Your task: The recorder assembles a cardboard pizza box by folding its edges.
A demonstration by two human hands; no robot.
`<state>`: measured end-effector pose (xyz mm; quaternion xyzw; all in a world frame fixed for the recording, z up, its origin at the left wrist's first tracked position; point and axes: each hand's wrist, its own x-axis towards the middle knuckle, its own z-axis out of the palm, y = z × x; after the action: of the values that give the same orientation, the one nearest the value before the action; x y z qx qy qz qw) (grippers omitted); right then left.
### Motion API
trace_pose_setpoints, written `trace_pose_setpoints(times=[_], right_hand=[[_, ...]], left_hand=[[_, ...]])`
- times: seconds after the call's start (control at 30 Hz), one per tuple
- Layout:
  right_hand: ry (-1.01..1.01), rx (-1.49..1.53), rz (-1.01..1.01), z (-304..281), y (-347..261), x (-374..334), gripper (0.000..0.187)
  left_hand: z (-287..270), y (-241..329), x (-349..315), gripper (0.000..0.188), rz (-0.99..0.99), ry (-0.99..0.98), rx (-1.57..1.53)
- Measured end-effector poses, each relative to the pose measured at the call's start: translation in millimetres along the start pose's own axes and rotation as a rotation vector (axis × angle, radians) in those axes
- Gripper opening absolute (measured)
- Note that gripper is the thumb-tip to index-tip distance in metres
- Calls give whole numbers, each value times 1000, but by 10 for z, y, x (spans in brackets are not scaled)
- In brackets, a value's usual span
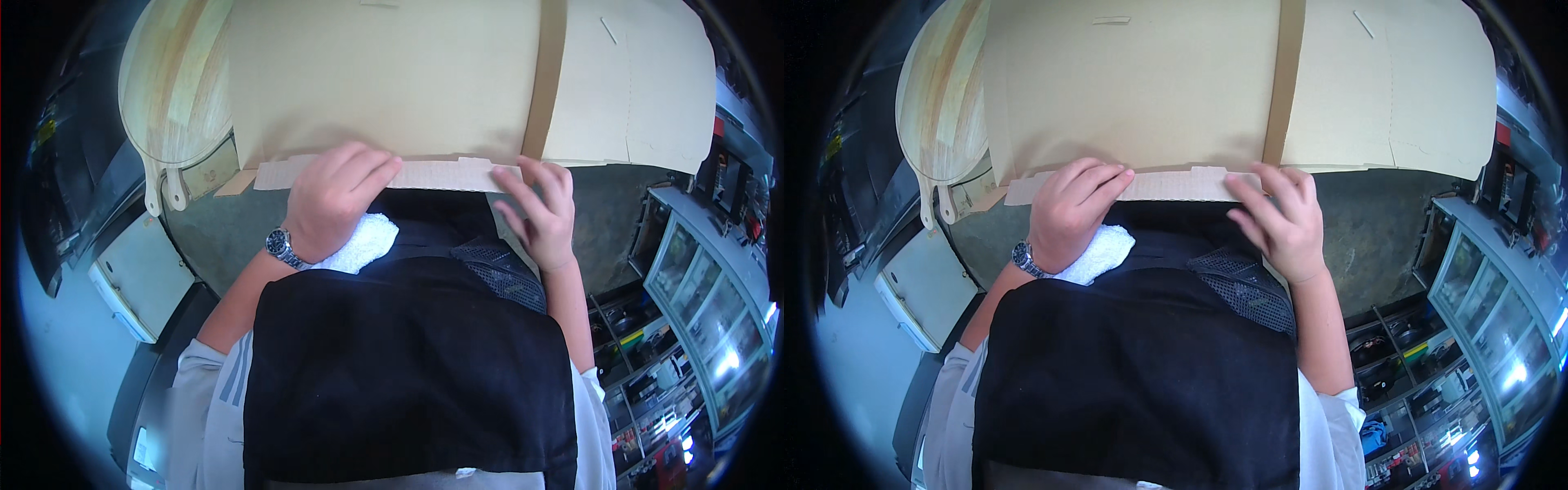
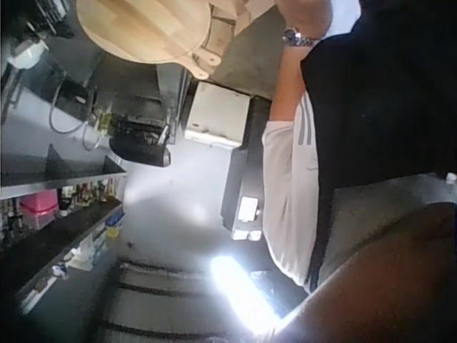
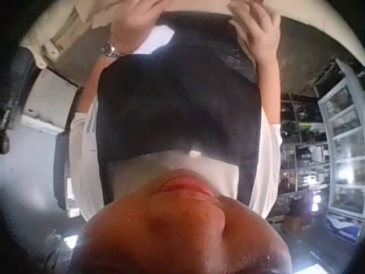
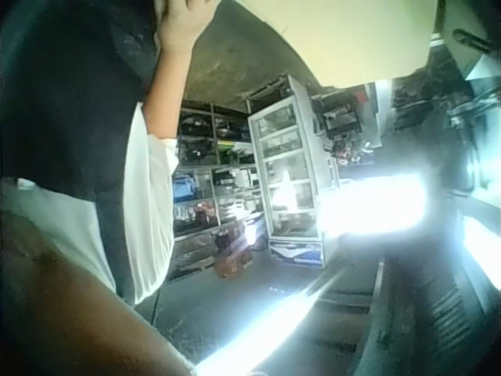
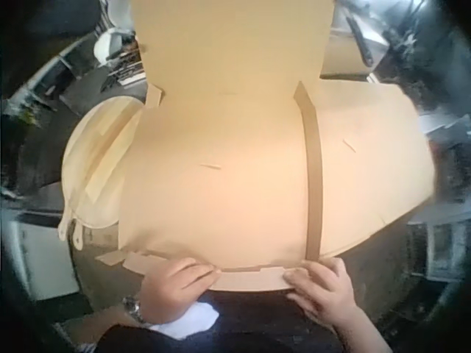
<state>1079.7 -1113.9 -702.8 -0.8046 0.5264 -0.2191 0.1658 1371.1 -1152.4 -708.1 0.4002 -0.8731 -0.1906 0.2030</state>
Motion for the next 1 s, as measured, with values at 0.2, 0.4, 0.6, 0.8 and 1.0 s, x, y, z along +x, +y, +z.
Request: trace_pose_setpoints(times=[0.2,0.4,0.6,0.8,1.0], right_hand=[[-77,-33,54,76,18,59,34],[-90,-54,86,77,-10,65,28],[-105,-344,9,24,-150,130,29],[-230,-152,-123,137,-118,235,28],[-259,-95,-133,144,-94,310,26]], left_hand=[[-5,42,27,33,-26,-39,-21],[47,117,164,27,11,-66,-13],[55,121,169,24,-19,-192,-23],[33,119,147,23,-10,-155,-29],[-171,26,-10,28,-56,-38,13]])
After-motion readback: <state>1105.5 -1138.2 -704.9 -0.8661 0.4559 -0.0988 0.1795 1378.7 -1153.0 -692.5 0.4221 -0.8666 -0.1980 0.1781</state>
